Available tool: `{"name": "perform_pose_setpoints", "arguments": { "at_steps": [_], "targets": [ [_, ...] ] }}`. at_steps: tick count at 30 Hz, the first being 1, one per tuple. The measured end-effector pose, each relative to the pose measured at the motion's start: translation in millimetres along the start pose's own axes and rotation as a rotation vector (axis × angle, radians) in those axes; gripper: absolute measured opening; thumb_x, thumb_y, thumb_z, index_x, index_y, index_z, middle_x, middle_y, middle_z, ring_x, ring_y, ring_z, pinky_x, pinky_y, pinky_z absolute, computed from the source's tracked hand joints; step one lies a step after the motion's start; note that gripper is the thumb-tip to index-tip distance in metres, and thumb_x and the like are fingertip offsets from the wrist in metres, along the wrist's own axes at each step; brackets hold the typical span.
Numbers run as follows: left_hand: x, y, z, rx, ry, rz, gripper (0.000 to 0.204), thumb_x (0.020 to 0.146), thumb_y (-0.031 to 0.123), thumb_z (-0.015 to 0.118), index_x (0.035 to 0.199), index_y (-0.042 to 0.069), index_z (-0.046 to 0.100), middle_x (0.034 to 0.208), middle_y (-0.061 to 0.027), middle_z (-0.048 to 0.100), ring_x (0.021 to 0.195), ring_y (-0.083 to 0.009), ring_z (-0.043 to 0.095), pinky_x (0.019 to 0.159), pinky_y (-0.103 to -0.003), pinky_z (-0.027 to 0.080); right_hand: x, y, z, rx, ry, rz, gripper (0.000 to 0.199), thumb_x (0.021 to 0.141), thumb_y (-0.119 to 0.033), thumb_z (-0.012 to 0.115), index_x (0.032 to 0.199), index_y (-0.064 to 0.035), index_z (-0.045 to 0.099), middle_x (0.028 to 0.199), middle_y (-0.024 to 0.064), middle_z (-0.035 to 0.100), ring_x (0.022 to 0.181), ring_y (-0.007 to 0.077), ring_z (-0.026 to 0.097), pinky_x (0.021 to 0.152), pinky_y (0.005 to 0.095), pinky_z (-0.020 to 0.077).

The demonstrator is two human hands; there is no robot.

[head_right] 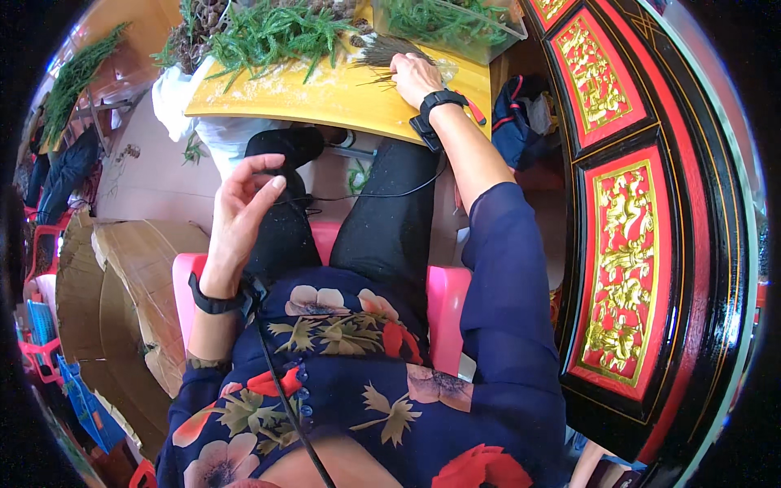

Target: Assembling artificial evergreen branches using wire cutters to trim and secure parts.

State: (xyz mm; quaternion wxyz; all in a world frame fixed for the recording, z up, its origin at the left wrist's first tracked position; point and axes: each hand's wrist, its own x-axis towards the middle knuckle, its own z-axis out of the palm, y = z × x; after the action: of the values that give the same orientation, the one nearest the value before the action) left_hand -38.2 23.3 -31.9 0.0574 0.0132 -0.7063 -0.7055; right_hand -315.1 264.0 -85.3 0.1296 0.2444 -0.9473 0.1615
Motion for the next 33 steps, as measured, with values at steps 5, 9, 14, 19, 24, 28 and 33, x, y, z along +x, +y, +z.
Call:
{"name": "perform_pose_setpoints", "arguments": {
  "at_steps": [5, 9, 14, 19, 24, 28, 33],
  "targets": [
    [65, 13, 10, 0.301, -0.144, 0.096, 0.029, 0.082, 0.016, 0.067, 0.106, 0.000, 0.061, 0.090, -0.0095, 0.063, 0.075, -0.0128, 0.059, 0.067, -0.027, 0.048, 0, -4, -15, -0.035, -0.134, -0.046, 0.009, 0.084, -0.013, 0.054, 0.087, -0.0056, 0.059, 0.091, 0.0147, 0.058, 0.091, 0.0349, 0.058, 0.078, 0.0440, 0.0460],
    [133, 11, 26, 0.651, -0.174, 0.334, 0.032, 0.080, 0.023, 0.067, 0.103, 0.001, 0.063, 0.095, -0.0155, 0.064, 0.080, -0.0239, 0.063, 0.073, -0.034, 0.050, -3, -6, -14, -0.018, -0.172, -0.047, 0.014, 0.086, -0.013, 0.049, 0.090, -0.0063, 0.061, 0.097, 0.0164, 0.060, 0.095, 0.0369, 0.059, 0.080, 0.0467, 0.0468],
    [216, -20, 57, 1.112, -0.243, 0.373, 0.033, 0.083, 0.023, 0.060, 0.110, 0.005, 0.062, 0.107, -0.0161, 0.062, 0.099, -0.0331, 0.060, 0.088, -0.040, 0.046, -7, -4, -18, 0.004, -0.180, -0.106, 0.018, 0.086, -0.013, 0.047, 0.087, -0.0036, 0.063, 0.094, 0.0198, 0.063, 0.091, 0.0383, 0.061, 0.078, 0.0474, 0.0477],
    [274, -48, 93, 1.188, -0.208, 0.260, 0.031, 0.082, 0.016, 0.057, 0.111, 0.007, 0.063, 0.111, -0.0162, 0.061, 0.109, -0.0342, 0.056, 0.093, -0.041, 0.044, -11, -3, -17, -0.019, -0.102, -0.212, 0.011, 0.082, -0.010, 0.052, 0.084, -0.0023, 0.060, 0.086, 0.0185, 0.062, 0.086, 0.0382, 0.059, 0.072, 0.0452, 0.0465],
    [311, -67, 99, 1.218, -0.109, 0.390, 0.027, 0.079, 0.011, 0.054, 0.105, 0.009, 0.065, 0.104, -0.0169, 0.064, 0.101, -0.0350, 0.060, 0.088, -0.042, 0.047, -13, -4, -24, -0.069, -0.098, -0.223, 0.013, 0.081, -0.010, 0.051, 0.082, -0.0021, 0.061, 0.086, 0.0181, 0.063, 0.086, 0.0376, 0.060, 0.072, 0.0447, 0.0469],
    [316, -72, 94, 1.281, -0.123, 0.350, 0.023, 0.079, 0.010, 0.050, 0.097, 0.009, 0.065, 0.096, -0.0171, 0.066, 0.091, -0.0375, 0.063, 0.082, -0.044, 0.050, -12, -5, -30, 0.003, -0.094, -0.195, 0.010, 0.079, -0.009, 0.053, 0.082, -0.0025, 0.060, 0.084, 0.0171, 0.062, 0.085, 0.0373, 0.060, 0.071, 0.0448, 0.0467],
    [301, -55, 87, 1.106, 0.019, 0.296, 0.023, 0.079, 0.008, 0.057, 0.100, 0.010, 0.067, 0.091, -0.0133, 0.068, 0.084, -0.0297, 0.065, 0.076, -0.038, 0.052, -15, -11, -34, 0.088, -0.165, -0.255, 0.010, 0.079, -0.008, 0.053, 0.078, -0.0029, 0.061, 0.083, 0.0185, 0.062, 0.083, 0.0363, 0.061, 0.070, 0.0449, 0.0475]
  ]
}}
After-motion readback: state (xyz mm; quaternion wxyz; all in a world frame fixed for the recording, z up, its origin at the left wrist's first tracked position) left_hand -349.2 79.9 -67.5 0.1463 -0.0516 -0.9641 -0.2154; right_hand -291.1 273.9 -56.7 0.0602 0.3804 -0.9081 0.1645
